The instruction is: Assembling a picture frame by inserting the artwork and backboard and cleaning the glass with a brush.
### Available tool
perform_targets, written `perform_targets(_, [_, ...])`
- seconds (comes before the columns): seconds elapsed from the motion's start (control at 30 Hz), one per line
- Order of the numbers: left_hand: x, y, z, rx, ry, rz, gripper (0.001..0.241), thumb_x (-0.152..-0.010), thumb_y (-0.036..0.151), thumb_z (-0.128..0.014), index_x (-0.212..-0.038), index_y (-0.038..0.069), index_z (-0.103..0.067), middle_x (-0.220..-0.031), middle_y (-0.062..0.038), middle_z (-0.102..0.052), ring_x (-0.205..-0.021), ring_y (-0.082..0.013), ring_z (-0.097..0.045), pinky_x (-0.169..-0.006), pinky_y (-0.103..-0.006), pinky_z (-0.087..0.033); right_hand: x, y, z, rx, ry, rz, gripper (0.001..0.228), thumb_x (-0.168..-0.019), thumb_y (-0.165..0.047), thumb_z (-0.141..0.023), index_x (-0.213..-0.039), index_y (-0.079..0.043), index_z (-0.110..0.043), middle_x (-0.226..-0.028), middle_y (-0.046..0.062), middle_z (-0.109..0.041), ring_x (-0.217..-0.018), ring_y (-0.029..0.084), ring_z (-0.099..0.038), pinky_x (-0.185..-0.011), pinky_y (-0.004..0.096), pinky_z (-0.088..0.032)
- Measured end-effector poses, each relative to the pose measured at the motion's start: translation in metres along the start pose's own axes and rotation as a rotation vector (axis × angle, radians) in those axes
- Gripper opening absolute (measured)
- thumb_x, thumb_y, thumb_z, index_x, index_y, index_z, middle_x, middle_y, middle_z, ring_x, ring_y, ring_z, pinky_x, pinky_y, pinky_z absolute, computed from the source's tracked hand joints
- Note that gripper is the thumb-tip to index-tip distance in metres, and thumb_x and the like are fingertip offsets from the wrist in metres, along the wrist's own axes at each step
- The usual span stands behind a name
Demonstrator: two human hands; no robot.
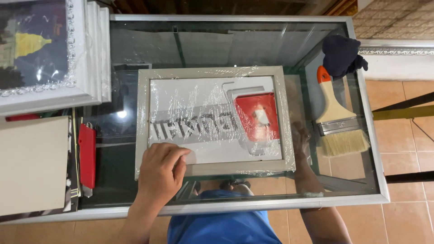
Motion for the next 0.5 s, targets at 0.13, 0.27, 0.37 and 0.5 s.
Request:
perform_targets(0.13, [0.000,-0.002,0.002,0.019,0.014,-0.023,0.020,-0.082,0.004,-0.070,-0.099,0.015,-0.070,-0.092,0.002,-0.062,-0.090,-0.0202,-0.058,-0.088,-0.0366,-0.046,-0.142,0.117,-0.042,-0.678,0.105,-0.022,0.049,-0.093,-0.051,-0.056,-0.117,-0.009,-0.066,-0.105,0.014,-0.060,-0.091,0.029,-0.056,-0.080,0.043,-0.040])
perform_targets(0.27, [-0.003,-0.011,0.005,0.053,-0.065,-0.048,0.017,-0.086,0.005,-0.070,-0.099,0.015,-0.070,-0.090,0.002,-0.062,-0.088,-0.0195,-0.060,-0.085,-0.0370,-0.046,-0.044,0.073,0.003,-0.614,0.187,0.021,0.048,-0.106,-0.032,-0.045,-0.146,-0.007,-0.046,-0.129,0.016,-0.060,-0.107,0.027,-0.062,-0.085,0.038,-0.053])
perform_targets(0.37, [-0.004,-0.017,0.011,0.071,-0.116,-0.056,0.008,-0.092,0.011,-0.068,-0.099,0.013,-0.069,-0.088,0.000,-0.061,-0.083,-0.0191,-0.060,-0.082,-0.0362,-0.048,-0.013,0.031,0.013,-0.562,0.173,0.061,0.044,-0.106,-0.035,-0.044,-0.135,-0.003,-0.050,-0.120,0.016,-0.061,-0.102,0.028,-0.060,-0.084,0.040,-0.051])
perform_targets(0.5, [-0.016,-0.021,0.016,0.105,-0.122,-0.092,0.003,-0.093,0.015,-0.069,-0.093,0.012,-0.067,-0.083,0.000,-0.062,-0.076,-0.0199,-0.060,-0.077,-0.0352,-0.049,0.089,0.098,0.020,-0.477,0.161,0.091,0.046,-0.107,-0.039,-0.043,-0.118,0.003,-0.055,-0.107,0.017,-0.063,-0.095,0.029,-0.057,-0.083,0.043,-0.049])
Point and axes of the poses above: each hand's wrist, its own x-axis away from the middle knuckle, its own z-axis out of the back of the hand, y = z × x, the point moved 1 cm from there along -x, towards the middle knuckle
